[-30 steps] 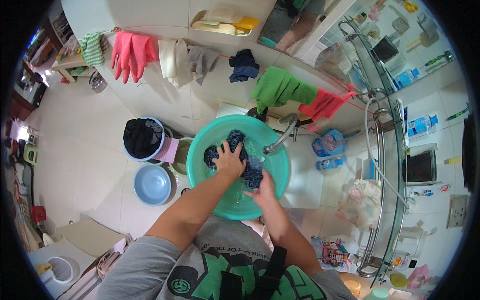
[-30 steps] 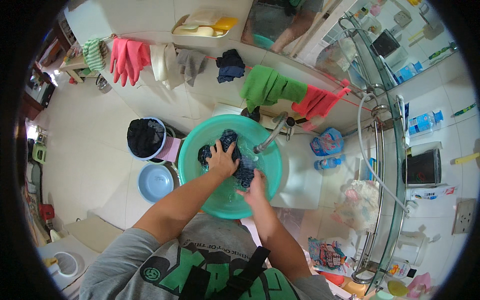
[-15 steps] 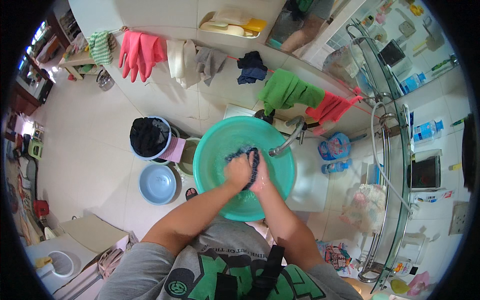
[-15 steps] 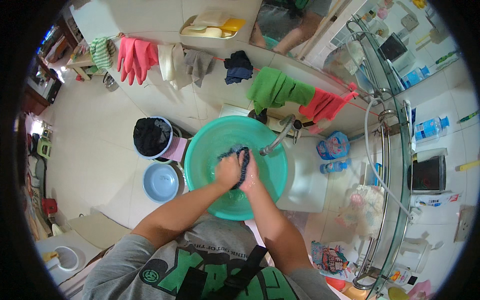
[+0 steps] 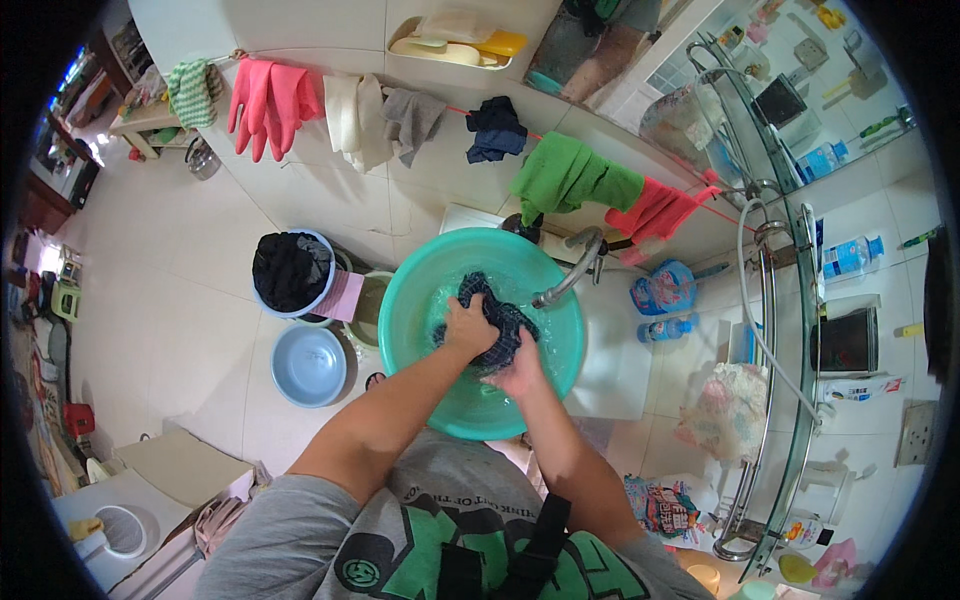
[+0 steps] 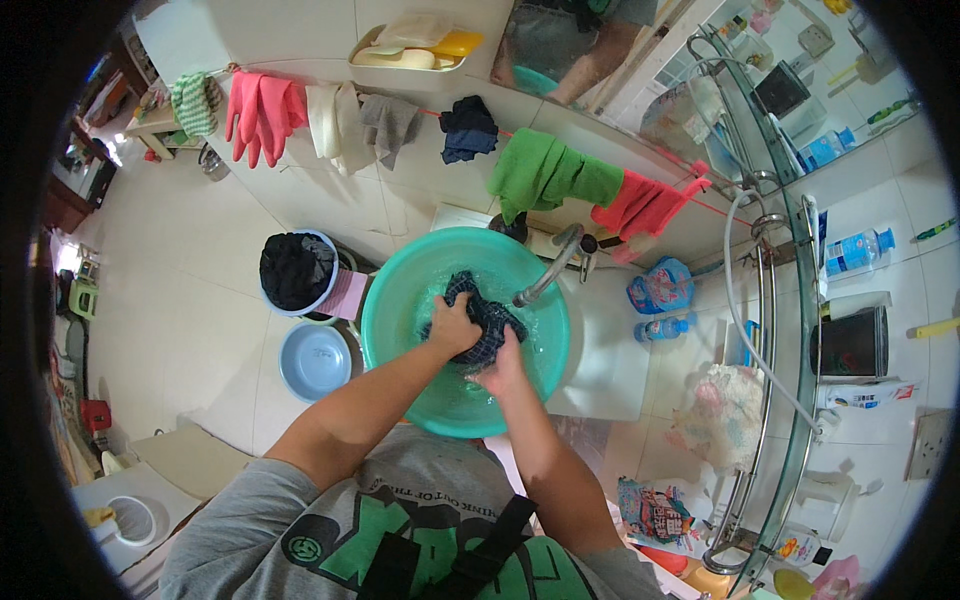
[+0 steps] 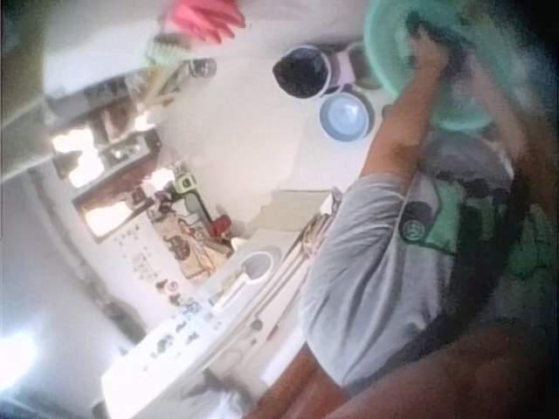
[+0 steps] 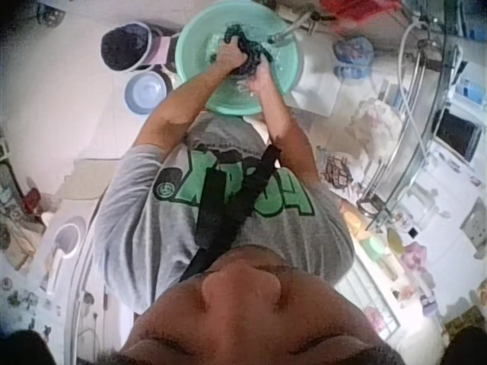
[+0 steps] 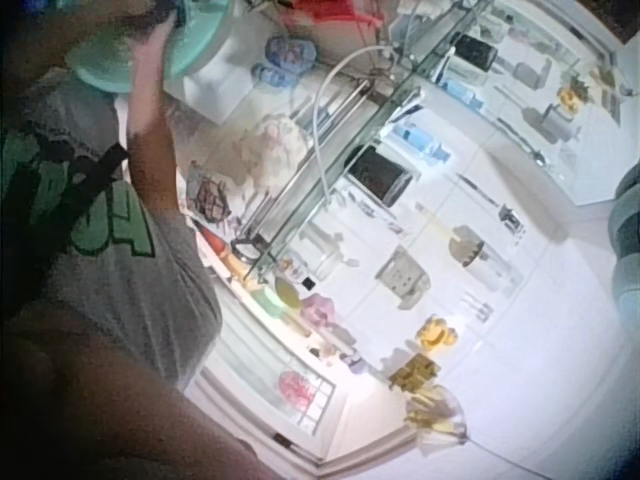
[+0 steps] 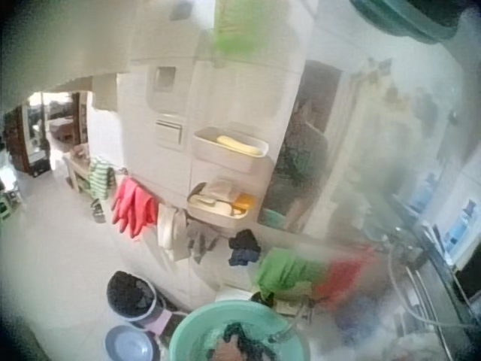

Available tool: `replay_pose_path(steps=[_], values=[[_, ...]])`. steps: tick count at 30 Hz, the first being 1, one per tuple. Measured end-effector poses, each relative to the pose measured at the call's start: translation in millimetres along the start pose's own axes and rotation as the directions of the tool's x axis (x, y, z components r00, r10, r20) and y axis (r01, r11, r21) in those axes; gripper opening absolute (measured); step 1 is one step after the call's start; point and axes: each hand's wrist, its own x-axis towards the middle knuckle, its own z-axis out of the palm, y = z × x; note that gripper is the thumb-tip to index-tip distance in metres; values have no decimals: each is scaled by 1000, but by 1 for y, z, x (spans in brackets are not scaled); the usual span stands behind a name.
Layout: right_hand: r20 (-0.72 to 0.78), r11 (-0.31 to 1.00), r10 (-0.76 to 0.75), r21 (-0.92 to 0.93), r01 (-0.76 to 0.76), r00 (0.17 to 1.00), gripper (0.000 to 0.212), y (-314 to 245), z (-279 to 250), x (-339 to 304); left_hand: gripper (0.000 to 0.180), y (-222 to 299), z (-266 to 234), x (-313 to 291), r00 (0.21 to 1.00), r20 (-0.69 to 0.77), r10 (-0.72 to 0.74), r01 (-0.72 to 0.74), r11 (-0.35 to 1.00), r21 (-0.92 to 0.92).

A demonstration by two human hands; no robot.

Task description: The person washes a dark piece of clothing by hand in a green basin filled with water. They repeatedly submerge, scrub, and wring the fabric under a running tap before transferring it to a nearby bucket.

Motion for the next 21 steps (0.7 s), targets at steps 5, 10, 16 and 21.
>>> replay_pose_path(steps=[5,10,16,21], values=[[192,993,-111,52,103,975,54,-20,30,20,53,4,3,-12,965,201,168,32,686,-727],[481,926,-317,342,159,817,48,0,-22,76,37,58,-19,-46,923,-308,230,-314,913,-261],[-22,961,-276,16,276,961,35,3,55,-35,36,8,-49,7,788,-270,553,-451,818,358],[-238,872,-484,-215,440,842,32,-5,17,-43,69,16,-49,-19,909,-46,414,-283,696,659]])
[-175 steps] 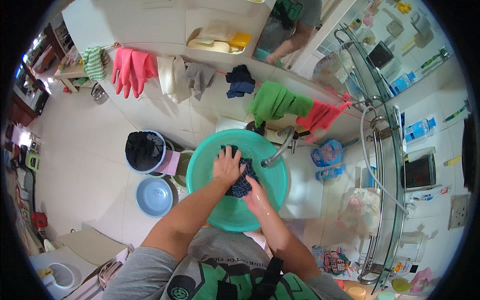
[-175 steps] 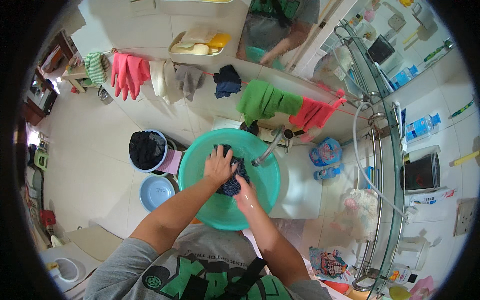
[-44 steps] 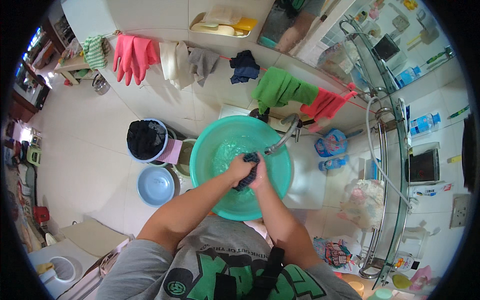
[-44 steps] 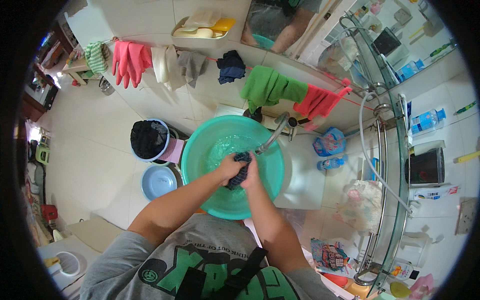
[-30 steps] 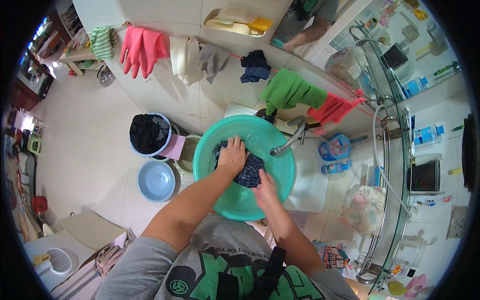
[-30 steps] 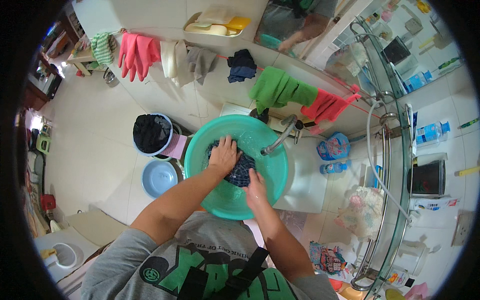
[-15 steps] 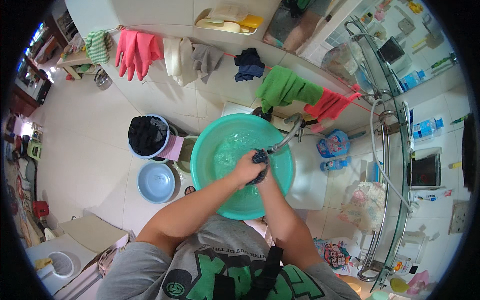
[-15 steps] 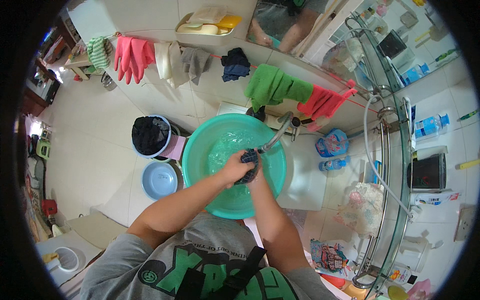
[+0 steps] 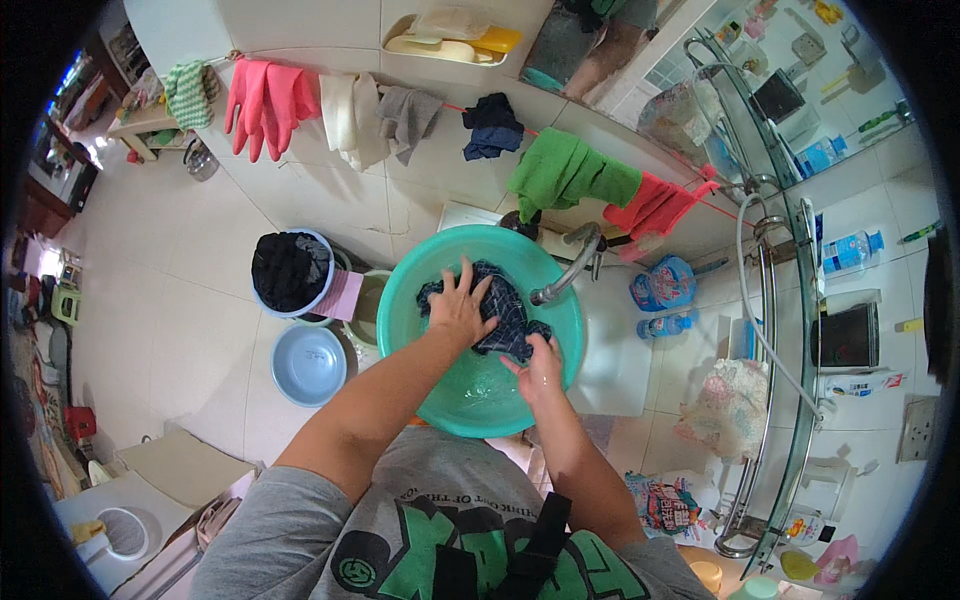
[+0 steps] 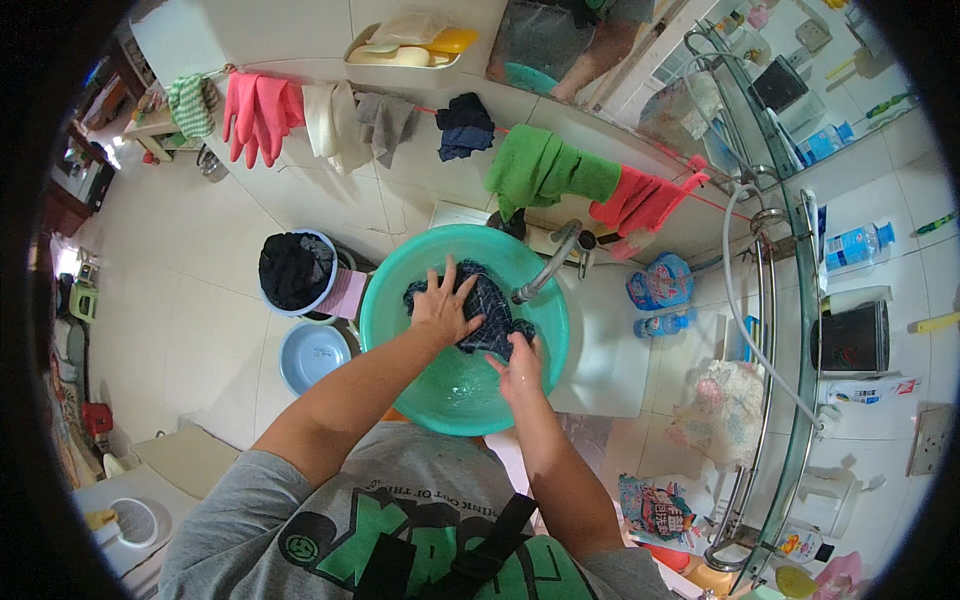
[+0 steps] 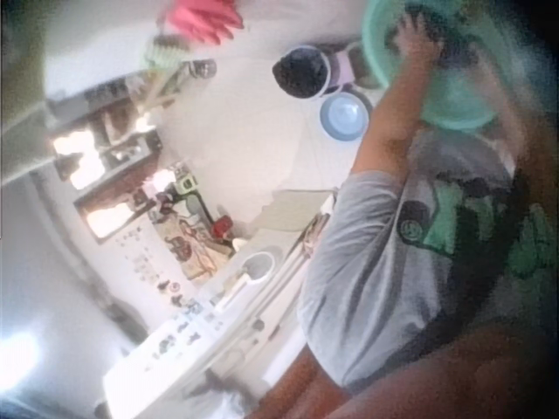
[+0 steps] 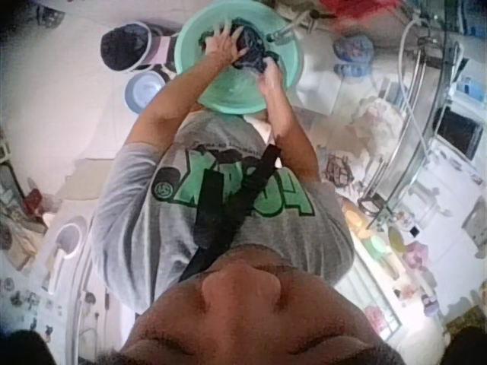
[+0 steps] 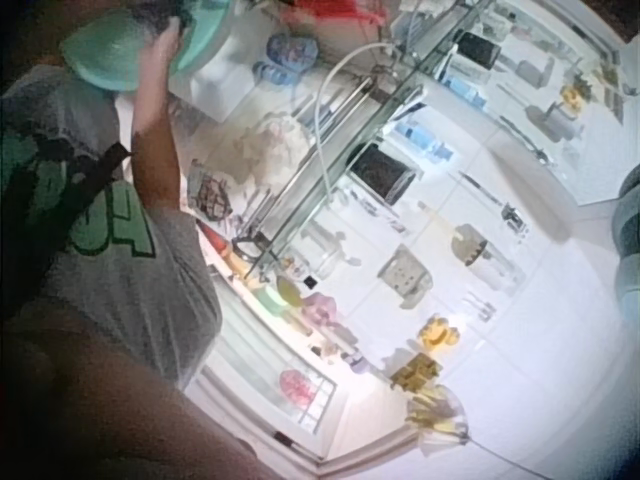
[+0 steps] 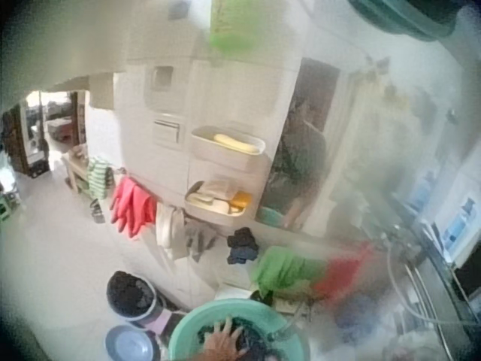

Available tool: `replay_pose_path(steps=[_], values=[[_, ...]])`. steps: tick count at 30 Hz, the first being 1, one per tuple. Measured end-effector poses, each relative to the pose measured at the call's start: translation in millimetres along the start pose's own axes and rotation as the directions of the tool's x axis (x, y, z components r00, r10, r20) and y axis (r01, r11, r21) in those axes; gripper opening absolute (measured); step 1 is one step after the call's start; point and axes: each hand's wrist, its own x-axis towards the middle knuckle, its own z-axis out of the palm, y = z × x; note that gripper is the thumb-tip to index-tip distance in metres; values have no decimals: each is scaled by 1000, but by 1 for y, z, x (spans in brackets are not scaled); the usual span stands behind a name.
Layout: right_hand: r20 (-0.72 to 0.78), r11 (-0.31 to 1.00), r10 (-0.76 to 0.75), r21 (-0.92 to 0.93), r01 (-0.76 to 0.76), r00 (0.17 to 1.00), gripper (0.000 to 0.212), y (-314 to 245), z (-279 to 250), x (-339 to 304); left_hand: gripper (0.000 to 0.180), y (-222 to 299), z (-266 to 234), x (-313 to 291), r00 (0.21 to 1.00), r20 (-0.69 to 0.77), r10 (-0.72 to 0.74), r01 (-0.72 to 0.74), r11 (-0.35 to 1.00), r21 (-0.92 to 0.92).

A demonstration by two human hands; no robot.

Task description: The person washes a dark piece of clothing by hand in a green basin filled with water. They repeatedly submerge, scrub, and wring the fabric under a running tap before transferring it to a nearby bucket.

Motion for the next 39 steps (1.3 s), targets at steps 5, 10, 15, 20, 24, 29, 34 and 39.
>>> replay_pose_path(steps=[5,10,15,20,24,29,34,39], values=[[-11,937,339,-91,-338,941,46,20,11,38,67,11,32,3,963,217,-162,194,971,-136],[707,825,139,305,-476,694,57,58,-3,124,38,26,36,17,961,268,-73,277,181,-944],[764,981,-187,112,159,618,40,46,45,90,30,36,33,-3,971,-178,-160,-35,640,-768],[266,978,174,67,-198,948,26,41,23,48,28,-12,39,23,977,-201,-64,-14,931,-365],[73,919,-141,-360,158,987,55,14,-3,10,46,-11,12,8,996,-13,-83,83,996,-38],[297,247,-396,-877,412,869,90,28,-14,30,55,-4,38,-7,965,190,-178,155,979,132],[19,854,125,-511,-98,992,66,30,40,61,55,0,69,21,933,223,-282,356,812,-462],[577,843,237,278,-461,782,41,62,-17,161,43,44,49,7,938,290,-191,313,103,-944]])
